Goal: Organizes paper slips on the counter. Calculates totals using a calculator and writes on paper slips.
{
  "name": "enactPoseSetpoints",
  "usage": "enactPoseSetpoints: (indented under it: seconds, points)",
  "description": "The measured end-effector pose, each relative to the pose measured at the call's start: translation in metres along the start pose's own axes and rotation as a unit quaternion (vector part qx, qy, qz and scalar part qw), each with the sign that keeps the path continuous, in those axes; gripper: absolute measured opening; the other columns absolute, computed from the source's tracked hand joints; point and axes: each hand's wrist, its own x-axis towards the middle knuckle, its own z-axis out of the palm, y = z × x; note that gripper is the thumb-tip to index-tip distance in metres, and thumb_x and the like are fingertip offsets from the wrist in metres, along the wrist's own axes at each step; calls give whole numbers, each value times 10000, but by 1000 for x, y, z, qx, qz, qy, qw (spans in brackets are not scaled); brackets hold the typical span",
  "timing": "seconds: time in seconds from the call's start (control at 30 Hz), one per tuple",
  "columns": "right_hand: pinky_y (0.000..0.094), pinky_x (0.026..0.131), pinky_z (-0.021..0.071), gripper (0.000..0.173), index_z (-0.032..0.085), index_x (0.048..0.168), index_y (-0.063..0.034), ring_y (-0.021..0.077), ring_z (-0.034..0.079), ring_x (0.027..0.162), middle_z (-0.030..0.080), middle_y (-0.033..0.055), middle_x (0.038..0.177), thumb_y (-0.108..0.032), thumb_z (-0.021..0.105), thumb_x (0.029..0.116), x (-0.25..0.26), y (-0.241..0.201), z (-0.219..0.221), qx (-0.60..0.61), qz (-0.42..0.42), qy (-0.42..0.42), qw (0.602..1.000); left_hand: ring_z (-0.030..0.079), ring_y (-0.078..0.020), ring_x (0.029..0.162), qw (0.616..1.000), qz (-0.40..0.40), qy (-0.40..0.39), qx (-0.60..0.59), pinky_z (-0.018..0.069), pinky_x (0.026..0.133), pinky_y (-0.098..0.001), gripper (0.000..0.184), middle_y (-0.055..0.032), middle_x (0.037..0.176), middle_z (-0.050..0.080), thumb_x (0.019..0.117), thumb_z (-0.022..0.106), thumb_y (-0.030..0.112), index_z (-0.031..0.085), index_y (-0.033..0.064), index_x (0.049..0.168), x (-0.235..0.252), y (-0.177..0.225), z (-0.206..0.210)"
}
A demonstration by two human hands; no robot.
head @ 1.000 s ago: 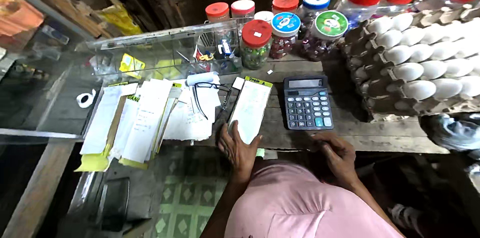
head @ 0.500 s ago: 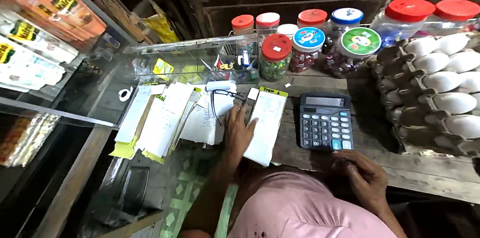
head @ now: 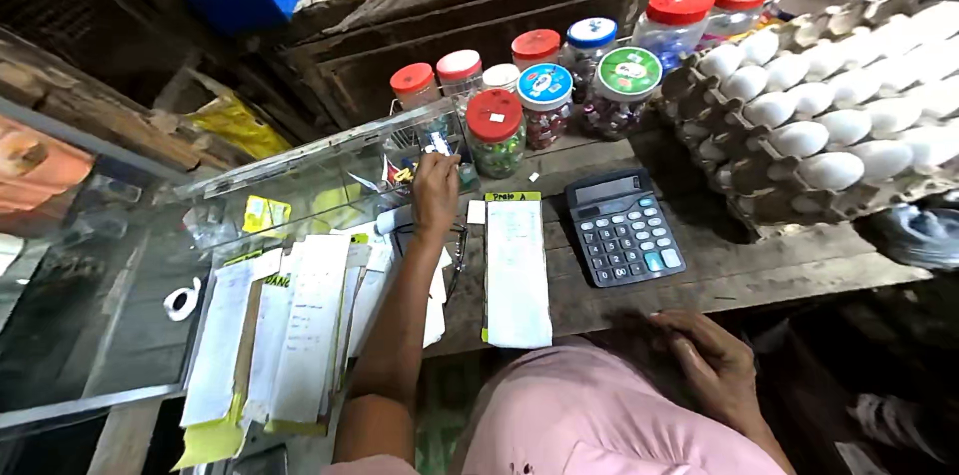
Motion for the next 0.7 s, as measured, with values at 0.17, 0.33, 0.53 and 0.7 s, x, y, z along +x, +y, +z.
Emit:
enactPoseSetpoints:
  seconds: [0.17, 0.33, 0.53, 0.7]
  points:
    - [196, 708, 603, 236, 757, 1052, -108, 15, 687, 778, 743, -33, 1003, -221, 557, 995, 4, -17, 16, 22, 48, 19, 998, 675, -241, 970, 986, 101, 120, -51, 571, 866, -329, 175, -182, 1054, 678, 929, 661, 10, 751, -3, 1079, -12, 27, -25]
    - [262, 699, 605, 563, 479, 1441, 49, 81, 701, 823, 726, 99, 1090, -235, 638, 981, 59, -55, 55, -9, 55, -59, 997, 660, -181, 976, 953, 226, 105, -170, 556, 890, -284, 115, -129, 1012, 680, 923, 703, 73, 749, 22, 1016, -50, 94, -59]
    - [268, 765, 594, 407, 627, 1315, 16, 104, 691, 828, 725, 115, 1035, -238, 643, 997, 91, -73, 99, 5, 18, -125, 992, 689, -198, 916, 852, 384, -130, -331, 563, 861, -297, 119, -107, 986, 725, 976, 653, 91, 748, 64, 1042, -111, 139, -33]
    - [293, 819, 607, 388, 710, 1155, 55, 77, 716, 828, 756, 67, 900, -237, 468, 1075, 80, -46, 75, 10, 23, -3, 1000, 643, -241, 1191, 905, 268, -206, -259, 513, 1041, -364, 325, -141, 1289, 668, 972, 672, 232, 700, 117, 1274, -119, 104, -15]
